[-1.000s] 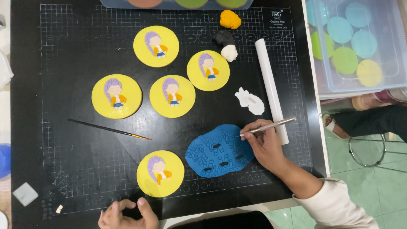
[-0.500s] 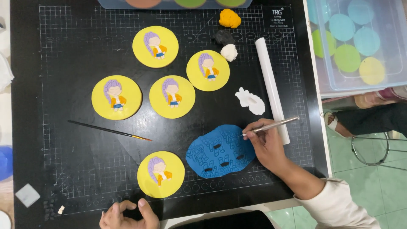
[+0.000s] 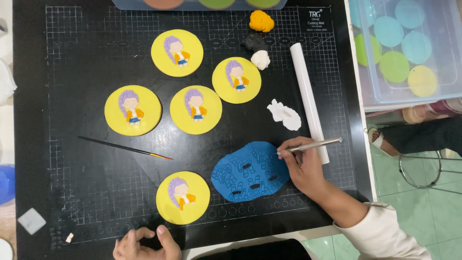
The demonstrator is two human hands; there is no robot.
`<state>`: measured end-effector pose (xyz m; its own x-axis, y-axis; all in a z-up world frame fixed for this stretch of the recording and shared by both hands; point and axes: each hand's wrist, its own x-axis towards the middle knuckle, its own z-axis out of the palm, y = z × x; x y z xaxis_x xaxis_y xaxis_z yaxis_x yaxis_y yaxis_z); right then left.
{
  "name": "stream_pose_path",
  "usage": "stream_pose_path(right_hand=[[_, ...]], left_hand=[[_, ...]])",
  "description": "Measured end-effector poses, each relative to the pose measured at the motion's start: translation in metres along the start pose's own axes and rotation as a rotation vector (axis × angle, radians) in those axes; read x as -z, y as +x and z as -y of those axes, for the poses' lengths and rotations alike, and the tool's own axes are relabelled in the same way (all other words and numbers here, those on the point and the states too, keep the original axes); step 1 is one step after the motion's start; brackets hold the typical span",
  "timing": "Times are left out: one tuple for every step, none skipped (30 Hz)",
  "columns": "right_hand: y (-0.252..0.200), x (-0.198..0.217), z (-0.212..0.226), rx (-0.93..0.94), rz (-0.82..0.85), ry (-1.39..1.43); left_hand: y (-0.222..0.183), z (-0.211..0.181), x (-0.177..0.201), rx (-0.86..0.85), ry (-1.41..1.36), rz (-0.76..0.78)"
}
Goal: Using a stylus tool to refine details on fondant character decorations and pressing into a mold.
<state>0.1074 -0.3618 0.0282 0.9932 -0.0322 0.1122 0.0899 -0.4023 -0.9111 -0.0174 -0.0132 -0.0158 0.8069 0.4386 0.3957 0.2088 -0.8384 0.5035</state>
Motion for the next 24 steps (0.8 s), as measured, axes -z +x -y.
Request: stream_pose_path(right_hand=[[0.001,0.0,0.002,-0.002,0.008,-0.031],[-0.001,0.0,-0.002,-0.003,0.006,-0.031],[-0.003,0.001,-0.006,-0.001,0.024,-0.062],[-0.005,0.001,-0.009,0.0,0.042,-0.094],[-0.009,0.0,-0.018,-0.001,0.04,-0.093],[-0.013,-0.001,-0.026,0.082,0.021,-0.062],[-0.017,-0.002,-0.035,0.165,0.003,-0.031],[-0.016,-0.001,-0.032,0.166,0.002,-0.03],[-0.015,0.0,-0.029,0.136,-0.01,-0.056],[-0.014,0.001,-0.026,0.107,-0.022,-0.081],[-0.015,0.0,-0.03,0.108,-0.022,-0.08],[-0.016,0.0,-0.033,0.141,-0.028,-0.038],[-0.018,0.0,-0.036,0.175,-0.034,0.005],[-0.016,0.0,-0.034,0.175,-0.035,0.005],[-0.015,0.0,-0.032,0.168,-0.03,-0.021],[-0.014,0.0,-0.03,0.161,-0.025,-0.046],[-0.015,-0.001,-0.032,0.161,-0.025,-0.046],[-0.016,-0.001,-0.033,0.182,-0.017,-0.016],[-0.018,-0.002,-0.035,0.203,-0.009,0.013],[-0.017,-0.002,-0.034,0.203,-0.009,0.013],[-0.016,-0.002,-0.032,0.209,-0.004,0.004],[-0.015,-0.002,-0.031,0.214,0.0,-0.004],[-0.016,-0.002,-0.032,0.214,-0.001,-0.004],[-0.016,-0.002,-0.033,0.2,0.0,-0.007]], left_hand=[[0.003,-0.007,0.003,0.121,0.066,0.052],[0.0,-0.001,0.0,0.12,0.066,0.053],[-0.003,0.004,-0.002,0.01,0.021,0.008],[-0.006,0.009,-0.004,-0.098,-0.025,-0.038],[-0.007,0.01,-0.004,-0.1,-0.025,-0.037],[-0.007,0.01,-0.004,-0.11,-0.038,-0.042],[-0.008,0.011,-0.005,-0.121,-0.051,-0.048],[-0.008,0.011,-0.005,-0.121,-0.051,-0.048],[-0.007,0.011,-0.005,-0.123,-0.046,-0.052],[-0.007,0.011,-0.006,-0.124,-0.042,-0.056],[-0.006,0.01,-0.005,-0.124,-0.041,-0.056],[-0.006,0.009,-0.004,-0.131,-0.042,-0.055],[-0.005,0.009,-0.004,-0.137,-0.042,-0.054],[-0.005,0.009,-0.004,-0.138,-0.043,-0.054],[-0.006,0.009,-0.005,-0.135,-0.045,-0.055],[-0.006,0.009,-0.005,-0.132,-0.047,-0.056],[-0.006,0.009,-0.005,-0.132,-0.047,-0.056],[-0.006,0.01,-0.004,-0.131,-0.045,-0.052],[-0.007,0.01,-0.004,-0.131,-0.043,-0.048],[-0.006,0.01,-0.004,-0.131,-0.043,-0.048],[-0.006,0.01,-0.004,-0.132,-0.037,-0.048],[-0.006,0.01,-0.004,-0.134,-0.032,-0.047],[-0.005,0.009,-0.004,-0.135,-0.032,-0.047],[-0.005,0.008,-0.004,-0.135,-0.036,-0.048]])
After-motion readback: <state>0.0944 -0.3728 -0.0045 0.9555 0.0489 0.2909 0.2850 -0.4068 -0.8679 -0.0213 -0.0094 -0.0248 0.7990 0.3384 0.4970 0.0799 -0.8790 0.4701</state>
